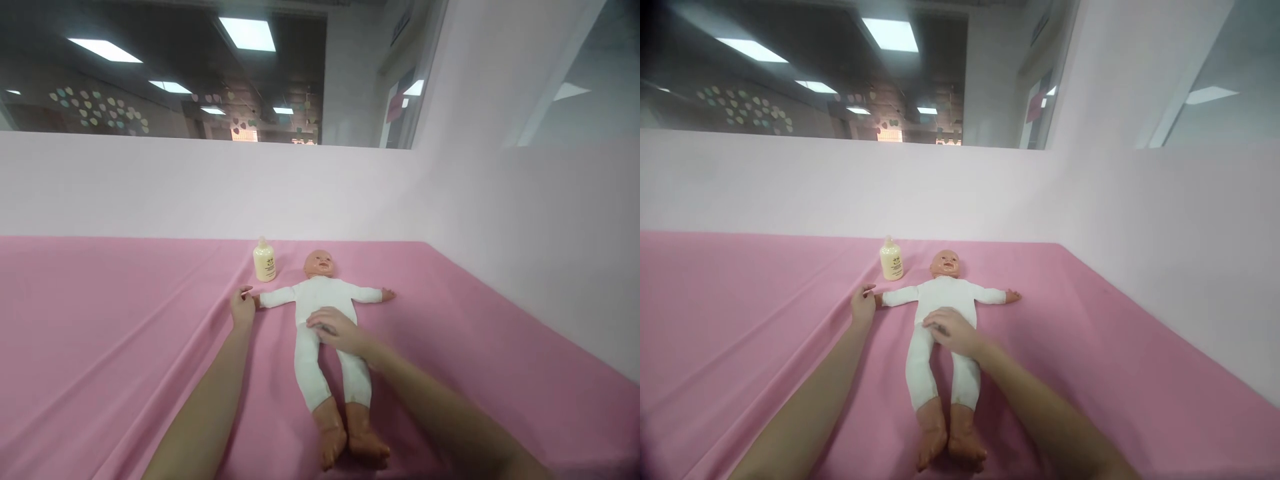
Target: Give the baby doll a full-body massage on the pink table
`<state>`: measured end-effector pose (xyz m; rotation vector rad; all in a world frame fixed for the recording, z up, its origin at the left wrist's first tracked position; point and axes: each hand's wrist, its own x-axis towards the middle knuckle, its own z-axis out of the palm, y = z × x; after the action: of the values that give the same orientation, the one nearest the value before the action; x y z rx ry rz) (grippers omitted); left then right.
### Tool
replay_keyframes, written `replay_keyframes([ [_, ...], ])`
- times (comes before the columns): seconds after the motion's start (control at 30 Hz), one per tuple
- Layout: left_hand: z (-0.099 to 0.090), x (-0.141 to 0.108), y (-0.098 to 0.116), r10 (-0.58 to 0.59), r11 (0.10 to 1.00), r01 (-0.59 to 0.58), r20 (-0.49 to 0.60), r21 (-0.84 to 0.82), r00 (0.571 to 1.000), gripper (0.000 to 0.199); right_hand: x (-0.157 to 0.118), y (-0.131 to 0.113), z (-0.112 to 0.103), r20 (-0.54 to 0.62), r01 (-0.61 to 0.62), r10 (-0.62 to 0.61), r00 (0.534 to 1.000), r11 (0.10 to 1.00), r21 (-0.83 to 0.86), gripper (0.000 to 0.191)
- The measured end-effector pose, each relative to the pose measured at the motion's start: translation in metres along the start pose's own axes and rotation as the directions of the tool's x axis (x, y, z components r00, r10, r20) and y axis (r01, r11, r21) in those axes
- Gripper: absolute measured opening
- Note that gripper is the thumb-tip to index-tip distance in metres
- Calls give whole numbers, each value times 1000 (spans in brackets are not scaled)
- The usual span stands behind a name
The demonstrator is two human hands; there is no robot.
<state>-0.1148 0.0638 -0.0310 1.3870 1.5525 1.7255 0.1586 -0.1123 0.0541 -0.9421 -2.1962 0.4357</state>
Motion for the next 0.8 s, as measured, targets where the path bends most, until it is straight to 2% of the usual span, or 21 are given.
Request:
replay_keyframes([
  [0.03,-1,1,0,3,1000,-3,3,17,1000,22,-10,-15,-2,37,52,-50,998,998,-46,28],
  [0.07,-1,1,0,4,999,-4,6,34,1000,23,-20,-30,-4,129,111,-101,986,991,-76,35],
  [0.13,0,2,1,11,998,-12,11,64,1000,26,-38,-58,-3,292,253,-216,932,963,-94,44],
  [0.2,1,1,2,25,995,-26,18,91,1000,28,-53,-77,0,399,331,-268,877,939,-96,41],
  [0.27,-1,-2,5,37,993,-40,24,113,999,29,-62,-85,2,460,328,-248,852,939,-102,41],
  [0.33,-4,-7,13,76,986,-77,15,147,997,31,-66,-84,0,490,288,-197,849,951,-116,47],
  [0.43,-8,-19,37,257,940,-260,43,219,965,32,-68,-75,-4,518,244,-150,842,962,-119,55],
  [0.5,-6,-33,59,387,891,-406,129,201,913,30,-67,-70,-6,520,215,-139,843,973,-88,48],
  [0.57,-2,-53,84,495,839,-524,191,147,847,27,-66,-68,-10,484,172,-146,863,985,-9,34],
  [0.67,1,-94,120,625,767,-642,218,8,749,21,-64,-68,-19,295,119,-172,940,975,189,31],
  [0.7,0,-109,130,677,726,-685,240,-65,695,21,-64,-68,-23,196,114,-167,966,960,254,33],
  [0.73,-3,-123,139,732,672,-727,278,-143,622,23,-63,-67,-26,91,114,-149,985,944,310,33],
  [0.8,-10,-148,153,807,581,-769,312,-267,501,27,-62,-64,-29,-101,121,-88,991,913,390,32],
])
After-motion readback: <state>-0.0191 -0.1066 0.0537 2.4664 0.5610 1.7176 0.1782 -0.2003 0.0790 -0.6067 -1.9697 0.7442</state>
